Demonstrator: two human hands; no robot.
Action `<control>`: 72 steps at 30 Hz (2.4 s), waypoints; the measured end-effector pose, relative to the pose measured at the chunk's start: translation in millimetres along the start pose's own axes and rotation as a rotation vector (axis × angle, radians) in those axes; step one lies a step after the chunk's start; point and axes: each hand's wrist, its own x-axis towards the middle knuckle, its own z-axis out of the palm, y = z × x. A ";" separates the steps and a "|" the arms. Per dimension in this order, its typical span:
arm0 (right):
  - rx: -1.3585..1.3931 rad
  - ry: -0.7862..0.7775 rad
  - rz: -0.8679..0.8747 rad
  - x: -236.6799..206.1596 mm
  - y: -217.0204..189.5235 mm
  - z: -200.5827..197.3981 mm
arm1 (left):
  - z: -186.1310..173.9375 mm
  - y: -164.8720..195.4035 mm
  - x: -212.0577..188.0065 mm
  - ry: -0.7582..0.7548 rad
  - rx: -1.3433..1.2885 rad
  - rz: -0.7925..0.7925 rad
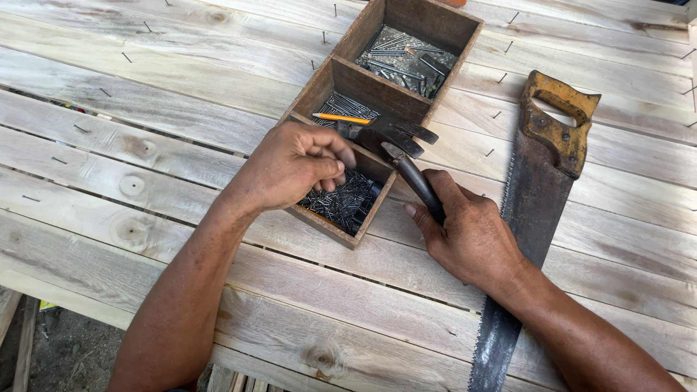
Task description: The person takes nails from a wooden compartment box and hammers them into a slatted wooden frame on the workbench, driving nails at different spots across the slats. They repeatedly pick nails one at a time, position them on the wood, and strike them with a claw hammer.
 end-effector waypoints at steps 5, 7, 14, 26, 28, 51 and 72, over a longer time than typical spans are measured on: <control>0.002 0.000 0.027 -1.2 -4.2 -5.6 | -0.4 -4.1 -3.2 -0.002 0.052 0.185; 0.049 0.066 -0.030 -7.6 -7.6 -13.4 | 5.4 -0.4 -3.6 0.025 0.037 0.214; 0.120 0.243 0.064 -51.2 0.5 -61.4 | 39.6 35.4 -8.8 0.247 -0.020 0.439; 0.107 0.628 0.561 -152.1 74.4 -116.6 | 205.9 152.2 87.0 -0.102 -0.059 0.514; 0.063 0.689 0.604 -162.3 89.6 -122.6 | 242.2 164.5 108.4 -0.144 -0.064 0.558; 0.097 0.808 0.761 -116.9 201.3 -153.6 | 416.6 185.5 278.6 -0.165 -0.169 0.654; 0.089 0.691 0.837 -98.6 201.4 -160.4 | 416.7 173.7 299.8 -0.127 -0.022 0.686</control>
